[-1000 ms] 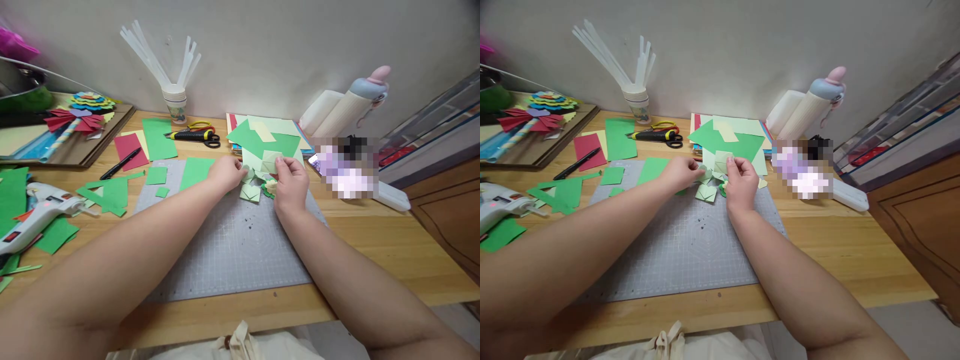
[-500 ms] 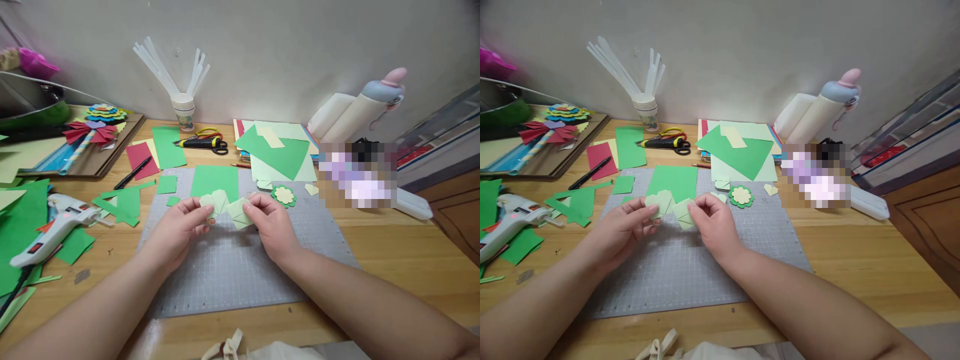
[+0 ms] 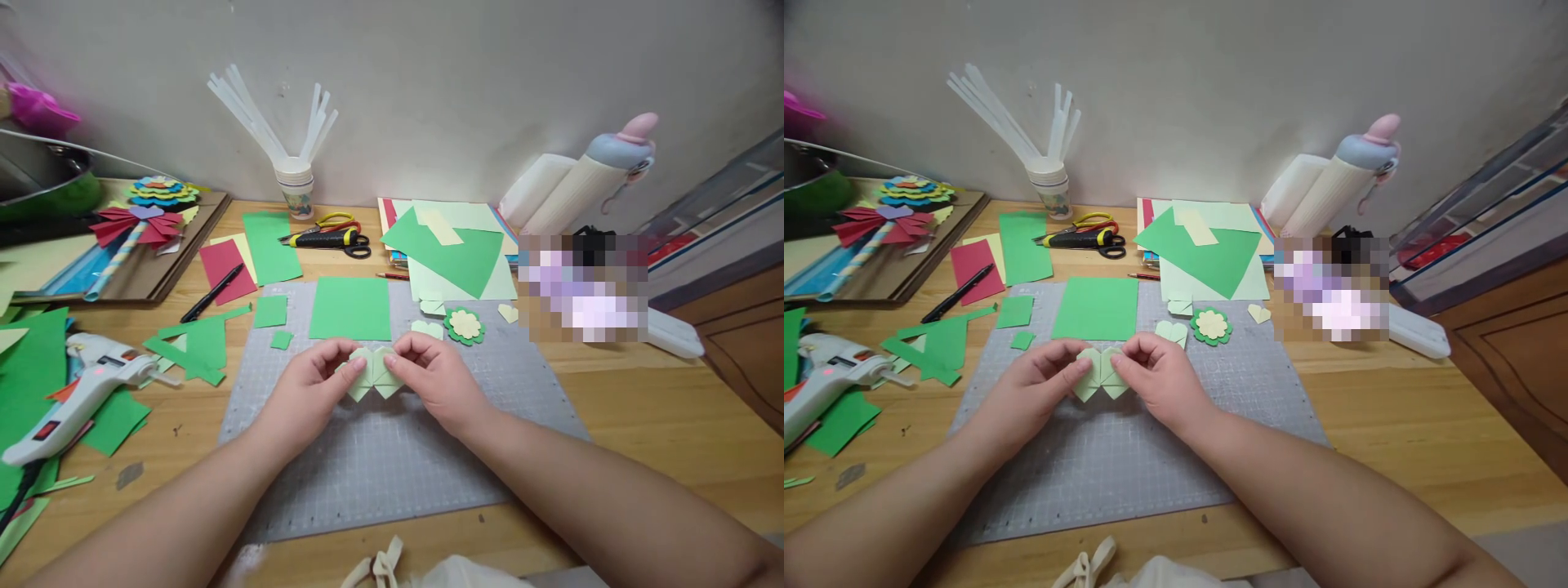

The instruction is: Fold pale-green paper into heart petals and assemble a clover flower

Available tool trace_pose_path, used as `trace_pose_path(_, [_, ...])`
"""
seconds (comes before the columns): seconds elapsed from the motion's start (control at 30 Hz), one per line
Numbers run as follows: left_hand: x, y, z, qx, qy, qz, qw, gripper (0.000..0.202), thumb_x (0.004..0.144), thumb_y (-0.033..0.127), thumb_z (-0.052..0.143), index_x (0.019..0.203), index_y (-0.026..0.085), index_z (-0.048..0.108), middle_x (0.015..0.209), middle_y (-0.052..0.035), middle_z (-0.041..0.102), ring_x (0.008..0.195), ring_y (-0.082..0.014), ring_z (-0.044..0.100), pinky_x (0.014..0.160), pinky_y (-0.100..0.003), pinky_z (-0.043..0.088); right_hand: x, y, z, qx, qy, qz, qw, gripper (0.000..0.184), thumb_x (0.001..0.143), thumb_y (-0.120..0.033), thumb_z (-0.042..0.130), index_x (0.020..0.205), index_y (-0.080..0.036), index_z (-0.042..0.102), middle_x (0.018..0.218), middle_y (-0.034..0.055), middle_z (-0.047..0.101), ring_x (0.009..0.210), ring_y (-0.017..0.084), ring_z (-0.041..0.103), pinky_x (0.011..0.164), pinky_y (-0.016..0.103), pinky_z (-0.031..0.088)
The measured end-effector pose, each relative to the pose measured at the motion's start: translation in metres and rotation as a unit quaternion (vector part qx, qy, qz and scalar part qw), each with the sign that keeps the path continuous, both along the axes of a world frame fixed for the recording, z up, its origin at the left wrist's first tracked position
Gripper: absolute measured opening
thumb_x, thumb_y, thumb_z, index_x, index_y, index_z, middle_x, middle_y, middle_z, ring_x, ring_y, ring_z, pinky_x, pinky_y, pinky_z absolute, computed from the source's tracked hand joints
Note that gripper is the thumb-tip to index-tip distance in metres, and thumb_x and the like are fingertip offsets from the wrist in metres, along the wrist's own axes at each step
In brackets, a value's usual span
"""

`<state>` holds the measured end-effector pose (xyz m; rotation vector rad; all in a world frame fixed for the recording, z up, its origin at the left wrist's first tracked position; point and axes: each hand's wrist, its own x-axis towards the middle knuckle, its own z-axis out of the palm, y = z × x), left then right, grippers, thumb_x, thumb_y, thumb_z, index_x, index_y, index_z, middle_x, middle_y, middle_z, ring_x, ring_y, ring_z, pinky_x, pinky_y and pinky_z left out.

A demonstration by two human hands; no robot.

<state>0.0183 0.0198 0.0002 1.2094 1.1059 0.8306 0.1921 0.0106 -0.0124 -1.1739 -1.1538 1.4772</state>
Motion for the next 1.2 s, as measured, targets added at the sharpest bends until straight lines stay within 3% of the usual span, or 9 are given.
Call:
trace_pose_path(0.13, [-0.0022, 0.0018, -0.0033, -0.018, 0.008, 0.003, 1.0, 0.017, 0.077, 0.034, 0.07, 0.075, 0.017, 0.066, 0.066, 0.0014, 0.061, 0.06, -0.0115, 0.052, 0.058, -0.022, 0.041, 0.0012, 0.0025, 0.0017, -0.007, -0.005, 0.022, 1.0, 0.026, 0.072, -0.037, 0.072, 0.067, -0.018, 0.056, 0.063, -0.0034, 0.054, 0.058, 0.01, 0.049, 0.058, 0.025, 0.041])
trace_pose_path(0.63, [-0.0027, 0.0069, -0.0042, -0.05, 0.024, 0.001, 0.998, 0.025, 0.073, 0.04, 0.071, 0.076, 0.016, 0.069, 0.069, -0.0008, 0.064, 0.061, -0.013, 0.053, 0.058, -0.023, 0.042, 0.0043, 0.0074, -0.0023, 0.001, -0.033, 0.048, 0.998, 0.021, 0.076, -0.032, 0.067, 0.067, -0.016, 0.056, 0.063, -0.0029, 0.054, 0.058, 0.01, 0.048, 0.056, 0.024, 0.038])
trace_pose_path(1.2, [-0.0035, 0.0048, -0.0065, -0.045, 0.034, -0.021, 0.998, 0.023, 0.07, 0.037, 0.073, 0.068, 0.016, 0.066, 0.061, 0.0018, 0.058, 0.055, -0.0095, 0.047, 0.052, -0.02, 0.035, 0.0034, 0.005, -0.0046, 0.017, -0.057, 0.067, 0.996, 0.02, 0.078, -0.03, 0.065, 0.067, -0.016, 0.055, 0.063, -0.0028, 0.053, 0.058, 0.01, 0.048, 0.055, 0.024, 0.037])
